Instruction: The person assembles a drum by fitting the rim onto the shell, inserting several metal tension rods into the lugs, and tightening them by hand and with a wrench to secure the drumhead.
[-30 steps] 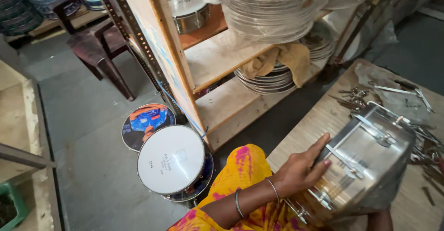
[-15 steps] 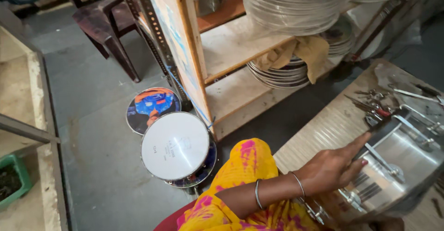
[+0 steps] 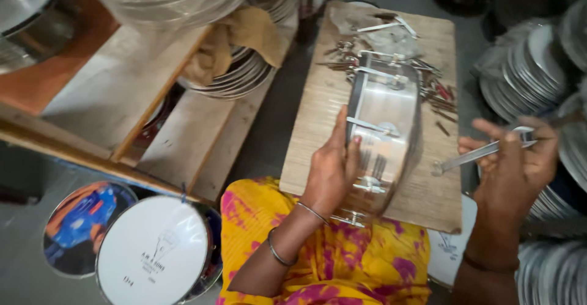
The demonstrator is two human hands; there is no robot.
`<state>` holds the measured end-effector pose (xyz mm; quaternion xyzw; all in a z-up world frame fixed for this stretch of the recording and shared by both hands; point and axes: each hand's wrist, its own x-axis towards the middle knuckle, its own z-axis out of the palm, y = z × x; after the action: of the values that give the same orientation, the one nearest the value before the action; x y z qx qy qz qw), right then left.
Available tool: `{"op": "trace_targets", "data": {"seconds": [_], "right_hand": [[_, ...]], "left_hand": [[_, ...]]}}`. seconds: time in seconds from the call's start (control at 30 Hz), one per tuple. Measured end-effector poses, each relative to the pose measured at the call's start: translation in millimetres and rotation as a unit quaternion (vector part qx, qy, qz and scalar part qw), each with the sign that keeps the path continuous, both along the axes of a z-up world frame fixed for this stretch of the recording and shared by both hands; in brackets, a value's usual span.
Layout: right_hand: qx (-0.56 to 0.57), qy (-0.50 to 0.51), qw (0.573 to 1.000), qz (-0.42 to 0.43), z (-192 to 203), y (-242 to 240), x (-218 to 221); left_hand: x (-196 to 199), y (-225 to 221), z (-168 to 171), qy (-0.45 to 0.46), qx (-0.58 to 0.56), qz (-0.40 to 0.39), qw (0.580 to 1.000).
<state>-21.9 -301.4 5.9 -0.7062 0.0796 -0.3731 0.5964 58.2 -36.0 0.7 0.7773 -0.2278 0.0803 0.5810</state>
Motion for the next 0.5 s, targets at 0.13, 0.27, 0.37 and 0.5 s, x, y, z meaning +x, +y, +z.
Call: {"op": "trace_targets", "data": {"seconds": [0.13,0.27,0.37,0.5], "right_hand": [[-0.038,-0.140,0.989,-0.031,36,55,2],[-0.103,-0.225,0.968,-0.034,45,80,28],[-0.109,-0.240,0.964,-0.026,45,90,39],[-0.144,-0.238,0.960,-0.034,33,93,46]], "left_hand": [[0,1,3,-0.027,-0.016,0.019,0.999],[-4,-4,0,-0.011,-0.016,0.039,0.999],[-9,-5,-2,-0.021,-0.026,0.046,0.998],[-13,-6,-2,-0.060,-0.036,0.048,0.996]]}}
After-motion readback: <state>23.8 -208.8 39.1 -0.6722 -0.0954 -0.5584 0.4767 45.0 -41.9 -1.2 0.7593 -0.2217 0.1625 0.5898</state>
